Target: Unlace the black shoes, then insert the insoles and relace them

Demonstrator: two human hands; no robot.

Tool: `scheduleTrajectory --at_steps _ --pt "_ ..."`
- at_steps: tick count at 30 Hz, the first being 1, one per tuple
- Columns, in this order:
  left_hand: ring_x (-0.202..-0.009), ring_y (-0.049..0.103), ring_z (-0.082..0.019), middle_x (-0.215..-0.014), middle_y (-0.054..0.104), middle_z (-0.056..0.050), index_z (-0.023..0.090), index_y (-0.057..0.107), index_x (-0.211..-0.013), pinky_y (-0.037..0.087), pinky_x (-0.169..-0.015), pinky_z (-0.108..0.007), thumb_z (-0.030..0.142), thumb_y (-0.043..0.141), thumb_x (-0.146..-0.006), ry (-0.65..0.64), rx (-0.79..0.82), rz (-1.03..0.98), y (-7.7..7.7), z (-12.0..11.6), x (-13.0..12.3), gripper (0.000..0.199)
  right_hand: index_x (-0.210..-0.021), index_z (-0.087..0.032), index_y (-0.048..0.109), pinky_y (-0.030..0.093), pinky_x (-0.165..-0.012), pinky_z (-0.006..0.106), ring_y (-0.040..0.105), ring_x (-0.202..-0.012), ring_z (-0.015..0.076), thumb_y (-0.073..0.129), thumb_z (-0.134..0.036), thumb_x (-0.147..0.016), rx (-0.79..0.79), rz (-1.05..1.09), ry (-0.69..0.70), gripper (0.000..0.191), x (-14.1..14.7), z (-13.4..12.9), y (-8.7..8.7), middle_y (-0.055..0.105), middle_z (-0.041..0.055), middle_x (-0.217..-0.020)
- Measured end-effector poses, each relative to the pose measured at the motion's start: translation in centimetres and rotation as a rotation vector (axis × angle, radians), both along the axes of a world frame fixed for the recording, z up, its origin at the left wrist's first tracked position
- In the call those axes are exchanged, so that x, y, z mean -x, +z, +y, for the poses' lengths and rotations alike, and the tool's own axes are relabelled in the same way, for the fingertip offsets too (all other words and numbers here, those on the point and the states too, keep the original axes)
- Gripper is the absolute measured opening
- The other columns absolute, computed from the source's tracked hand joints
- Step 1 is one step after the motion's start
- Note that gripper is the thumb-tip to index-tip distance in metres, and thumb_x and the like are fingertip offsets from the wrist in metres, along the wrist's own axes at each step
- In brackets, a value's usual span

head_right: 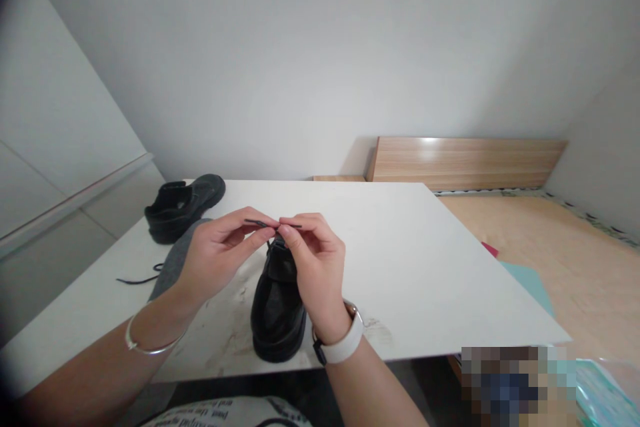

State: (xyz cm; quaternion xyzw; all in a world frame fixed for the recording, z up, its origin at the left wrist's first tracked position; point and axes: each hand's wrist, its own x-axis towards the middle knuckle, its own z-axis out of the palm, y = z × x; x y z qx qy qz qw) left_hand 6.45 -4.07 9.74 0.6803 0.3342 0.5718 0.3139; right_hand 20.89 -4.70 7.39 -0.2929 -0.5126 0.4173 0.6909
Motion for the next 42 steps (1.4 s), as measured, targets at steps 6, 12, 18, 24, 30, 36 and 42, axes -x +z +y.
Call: scheduleTrajectory --at_steps 6,12,18,24,30,36,42 --pt "-0.083 0.067 -0.018 -0.086 0.069 -0.005 0.017 0.067 -0.089 0.057 -0.082 -0.035 0.036 0.069 -0.089 -0.15 0.27 -0.437 -1.5 1.7 1.3 0.019 -0.083 -0.022 0.059 0.055 -0.083 0.035 0.06 -0.076 0.0131 0.072 -0.04 -0.087 0.139 0.321 0.1 0.023 -1.6 0.9 -0.7 0.06 -0.0021 -0.079" --pt "-0.056 0.045 -0.007 -0.063 0.049 0.002 0.013 0.067 -0.083 0.042 -0.052 -0.017 0.032 0.078 -0.081 -0.115 0.45 -0.674 -4.8 3.4 5.3 0.022 -0.074 -0.018 0.062 0.035 -0.05 0.021 0.039 -0.054 0.0062 0.078 -0.038 -0.083 0.222 0.323 0.008 0.027 -5.1 1.5 -4.3 0.051 -0.0032 -0.07" --pt "-0.056 0.048 -0.008 -0.07 0.06 -0.002 0.015 0.076 -0.089 0.04 -0.051 -0.02 0.033 0.075 -0.083 0.065 0.31 -0.287 -5.8 2.3 6.7 0.019 -0.089 -0.022 0.072 0.034 -0.055 0.028 0.041 -0.059 0.0113 0.065 -0.038 -0.093 0.151 0.034 -0.111 0.019 -6.1 0.8 -6.3 0.049 -0.0023 -0.066" --pt "-0.076 0.067 -0.016 -0.084 0.074 -0.004 0.02 0.075 -0.095 0.049 -0.064 -0.023 0.027 0.066 -0.09 0.076 0.056 0.467 -5.8 0.9 6.2 0.012 -0.1 -0.024 0.073 0.046 -0.077 0.034 0.058 -0.087 0.0179 0.059 -0.023 -0.097 -0.066 -0.583 -0.091 0.015 -6.1 -0.7 -5.9 0.065 0.0047 -0.092" --pt "-0.082 0.064 -0.015 -0.089 0.071 -0.005 0.016 0.07 -0.097 0.049 -0.075 -0.025 0.02 0.055 -0.098 -0.036 -0.222 0.758 -6.3 0.6 5.7 0.016 -0.097 -0.022 0.07 0.043 -0.088 0.039 0.057 -0.094 0.0191 0.057 -0.013 -0.095 -0.199 -0.882 -0.164 0.016 -6.0 -1.4 -6.2 0.065 0.004 -0.092" --pt "-0.083 0.06 -0.017 -0.086 0.067 -0.006 0.014 0.068 -0.098 0.048 -0.075 -0.029 0.019 0.051 -0.1 -0.033 -0.32 0.914 -5.7 0.2 5.6 0.018 -0.099 -0.021 0.066 0.04 -0.094 0.041 0.056 -0.094 0.0184 0.055 -0.008 -0.095 -0.256 -0.956 -0.176 0.018 -5.6 -1.6 -5.7 0.064 0.0037 -0.094" --pt "-0.08 0.058 -0.018 -0.083 0.066 -0.005 0.015 0.068 -0.094 0.047 -0.072 -0.029 0.019 0.05 -0.1 -0.026 -0.335 0.962 -5.5 -0.1 5.6 0.019 -0.098 -0.02 0.066 0.04 -0.093 0.039 0.056 -0.094 0.0181 0.055 -0.007 -0.094 -0.259 -0.957 -0.161 0.018 -5.5 -1.8 -5.3 0.063 0.003 -0.093"
